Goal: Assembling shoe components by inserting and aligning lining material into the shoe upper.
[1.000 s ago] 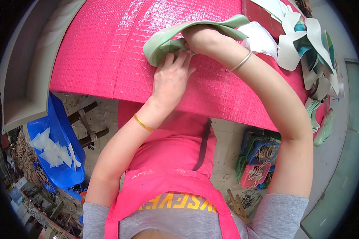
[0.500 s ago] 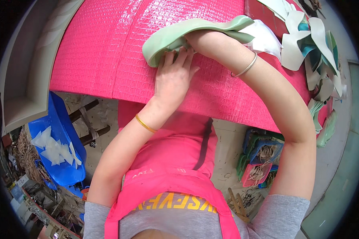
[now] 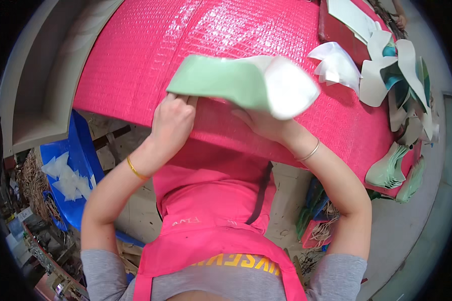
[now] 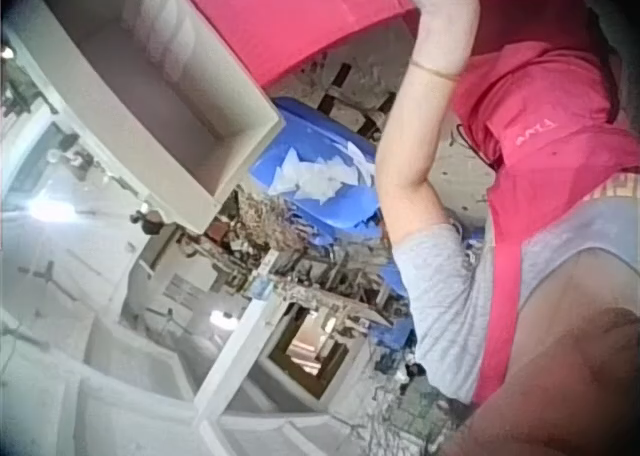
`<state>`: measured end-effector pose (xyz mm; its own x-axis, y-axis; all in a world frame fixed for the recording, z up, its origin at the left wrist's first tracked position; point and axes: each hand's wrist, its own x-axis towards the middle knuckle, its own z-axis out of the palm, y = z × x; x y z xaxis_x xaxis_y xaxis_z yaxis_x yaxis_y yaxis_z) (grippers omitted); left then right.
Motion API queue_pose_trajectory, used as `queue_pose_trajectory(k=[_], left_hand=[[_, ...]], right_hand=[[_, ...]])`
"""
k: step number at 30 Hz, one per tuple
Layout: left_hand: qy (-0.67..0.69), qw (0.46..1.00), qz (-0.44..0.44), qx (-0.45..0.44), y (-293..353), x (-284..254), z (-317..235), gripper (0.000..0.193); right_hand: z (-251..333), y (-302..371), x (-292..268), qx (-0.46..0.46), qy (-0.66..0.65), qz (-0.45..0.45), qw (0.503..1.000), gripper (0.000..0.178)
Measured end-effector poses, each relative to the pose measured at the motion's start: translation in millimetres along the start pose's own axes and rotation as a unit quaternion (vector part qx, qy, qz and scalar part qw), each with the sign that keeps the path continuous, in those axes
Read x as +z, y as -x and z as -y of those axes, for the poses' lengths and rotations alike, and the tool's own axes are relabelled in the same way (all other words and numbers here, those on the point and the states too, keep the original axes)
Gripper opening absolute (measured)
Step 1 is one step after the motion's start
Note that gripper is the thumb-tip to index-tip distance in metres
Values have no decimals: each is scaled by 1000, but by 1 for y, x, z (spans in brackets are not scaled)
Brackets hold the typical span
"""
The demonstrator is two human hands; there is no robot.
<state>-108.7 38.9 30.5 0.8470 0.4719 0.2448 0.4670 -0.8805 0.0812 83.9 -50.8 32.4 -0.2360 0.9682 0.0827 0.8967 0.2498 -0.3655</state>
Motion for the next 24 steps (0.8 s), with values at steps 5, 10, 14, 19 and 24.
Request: queue_pose_trajectory(k=[5, 10, 14, 19, 24], left_hand=[[-178, 969, 88, 143, -22, -19, 8, 28], [-199, 959, 73, 189, -23, -26, 28, 18], [-169, 958, 35, 228, -24, -23, 37, 12], [25, 992, -42, 117, -16, -25, 27, 13], [11, 989, 0, 147, -2, -11, -41, 27]], right_hand=[[9, -28, 6, -52, 4, -99, 994, 51], [18, -40, 13, 57, -34, -36, 997, 62], [30, -58, 18, 32, 100, -104, 989, 60], [9, -60, -2, -171, 145, -126, 966, 29], [10, -7, -79, -155, 326, 119, 925, 12]])
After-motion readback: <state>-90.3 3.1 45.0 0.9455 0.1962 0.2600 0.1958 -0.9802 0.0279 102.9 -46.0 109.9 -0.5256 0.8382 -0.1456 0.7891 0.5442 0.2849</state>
